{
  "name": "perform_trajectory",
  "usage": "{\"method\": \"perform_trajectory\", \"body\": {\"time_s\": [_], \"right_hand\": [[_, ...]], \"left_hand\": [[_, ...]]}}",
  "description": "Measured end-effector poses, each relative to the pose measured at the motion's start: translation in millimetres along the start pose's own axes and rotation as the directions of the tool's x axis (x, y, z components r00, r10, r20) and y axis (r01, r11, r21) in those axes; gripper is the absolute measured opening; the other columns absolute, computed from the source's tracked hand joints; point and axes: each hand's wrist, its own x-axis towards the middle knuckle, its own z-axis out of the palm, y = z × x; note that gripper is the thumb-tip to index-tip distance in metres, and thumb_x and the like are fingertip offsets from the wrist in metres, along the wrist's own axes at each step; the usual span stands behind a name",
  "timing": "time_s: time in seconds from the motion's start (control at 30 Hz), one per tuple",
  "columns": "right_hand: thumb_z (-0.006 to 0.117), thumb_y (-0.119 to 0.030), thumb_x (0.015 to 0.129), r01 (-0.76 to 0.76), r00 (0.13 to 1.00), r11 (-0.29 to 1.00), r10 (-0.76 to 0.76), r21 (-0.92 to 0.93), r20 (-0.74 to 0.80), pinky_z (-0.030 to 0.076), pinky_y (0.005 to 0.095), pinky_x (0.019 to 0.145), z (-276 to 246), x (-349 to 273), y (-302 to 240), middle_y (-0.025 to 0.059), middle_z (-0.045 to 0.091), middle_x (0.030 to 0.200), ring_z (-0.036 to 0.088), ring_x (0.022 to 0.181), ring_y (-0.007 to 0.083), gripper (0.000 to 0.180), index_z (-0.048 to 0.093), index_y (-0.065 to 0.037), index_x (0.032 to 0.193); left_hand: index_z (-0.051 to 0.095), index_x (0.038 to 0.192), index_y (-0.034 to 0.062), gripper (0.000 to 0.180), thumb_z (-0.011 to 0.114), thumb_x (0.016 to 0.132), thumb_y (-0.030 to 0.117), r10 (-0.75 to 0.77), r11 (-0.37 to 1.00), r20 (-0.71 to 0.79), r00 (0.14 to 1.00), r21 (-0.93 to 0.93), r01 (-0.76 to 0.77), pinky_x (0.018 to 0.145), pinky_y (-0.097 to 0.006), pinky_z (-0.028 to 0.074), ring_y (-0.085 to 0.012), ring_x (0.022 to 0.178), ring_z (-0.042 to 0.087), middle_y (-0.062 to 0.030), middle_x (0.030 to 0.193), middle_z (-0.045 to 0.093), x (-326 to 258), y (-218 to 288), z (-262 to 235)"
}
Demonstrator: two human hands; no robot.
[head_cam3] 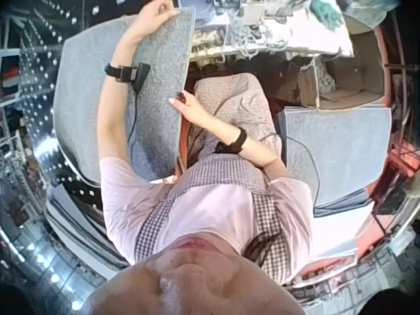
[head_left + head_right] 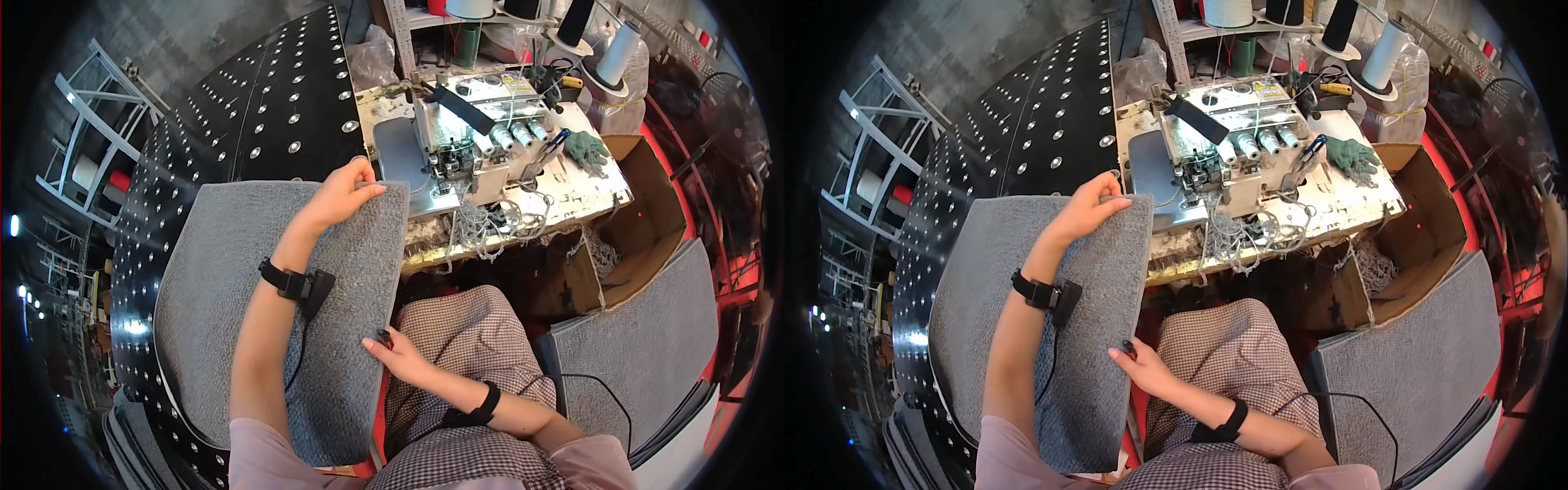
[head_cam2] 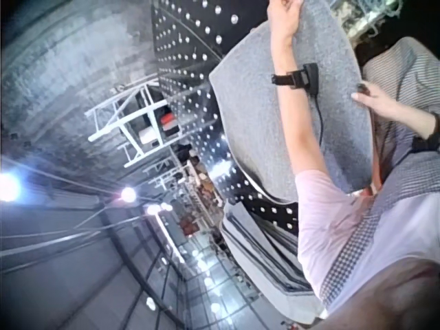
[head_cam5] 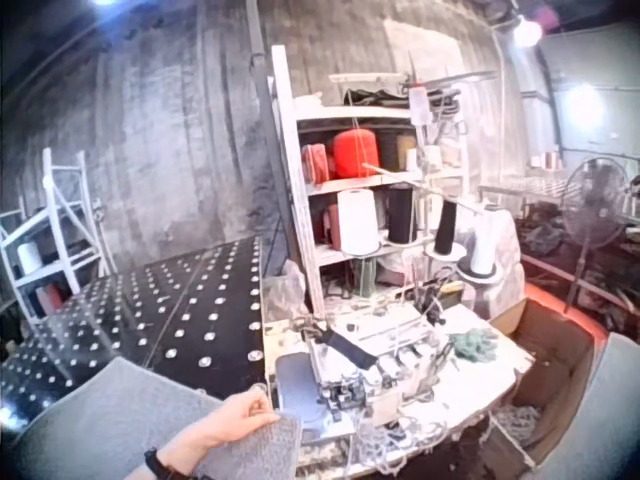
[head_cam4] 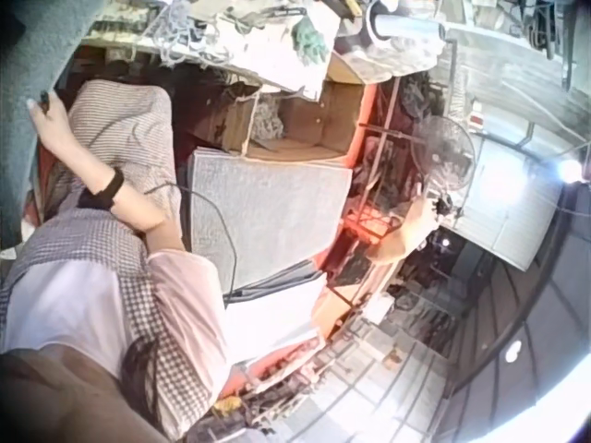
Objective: Using a commercial overlock sewing machine to edge fabric panels.
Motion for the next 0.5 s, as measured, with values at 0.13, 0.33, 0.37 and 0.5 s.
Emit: {"method": "perform_trajectory", "body": {"time_s": [0.13, 0.33, 0.37, 0.5], "right_hand": [[0.054, -0.023, 0.088, 0.070, 0.995, 0.996, -0.066, 0.060, -0.069, 0.043, 0.0260, 0.079, -2, -27, -16, 0.0063, 0.060, 0.094, 0.054, 0.085, 0.0114, 0.034, 0.050, 0.005, 0.107], [0.057, -0.020, 0.086, -0.010, 0.963, 0.922, 0.114, 0.386, -0.245, 0.044, 0.0269, 0.079, -36, -58, -40, 0.0075, 0.060, 0.096, 0.055, 0.085, 0.0133, 0.030, 0.053, 0.004, 0.105], [0.057, -0.020, 0.086, 0.005, 0.954, 0.891, 0.131, 0.454, -0.268, 0.044, 0.0284, 0.080, -43, -65, -45, 0.0079, 0.060, 0.097, 0.056, 0.086, 0.0144, 0.030, 0.053, 0.003, 0.105], [0.056, -0.021, 0.086, -0.037, 0.956, 0.864, 0.177, 0.503, -0.234, 0.044, 0.0311, 0.082, -67, -79, -52, 0.0097, 0.060, 0.101, 0.056, 0.090, 0.0168, 0.031, 0.053, 0.003, 0.106]], "left_hand": [[0.046, 0.081, 0.0025, 0.024, 0.064, 0.078, 0.018, -0.018, 0.998, -0.030, 0.999, 0.059, 0.019, 0.069, -0.031, 0.043, -0.0191, 0.079, 0.055, -0.0084, 0.077, 0.054, 1, 5, 16], [0.060, 0.089, 0.0048, 0.024, 0.066, 0.075, 0.024, -0.022, 0.960, 0.012, 1.000, 0.280, 0.018, 0.070, -0.035, 0.045, -0.0261, 0.078, 0.059, -0.0139, 0.080, 0.061, 17, 20, 43], [0.060, 0.089, 0.0048, 0.024, 0.066, 0.075, 0.024, -0.020, 0.961, 0.007, 1.000, 0.277, 0.017, 0.070, -0.035, 0.045, -0.0261, 0.078, 0.059, -0.0139, 0.080, 0.061, 18, 21, 46], [0.063, 0.090, 0.0085, 0.023, 0.066, 0.074, 0.026, -0.059, 0.944, -0.016, 0.998, 0.323, 0.061, 0.073, -0.036, 0.046, -0.0275, 0.083, 0.060, -0.0129, 0.085, 0.063, 20, 29, 57]]}}
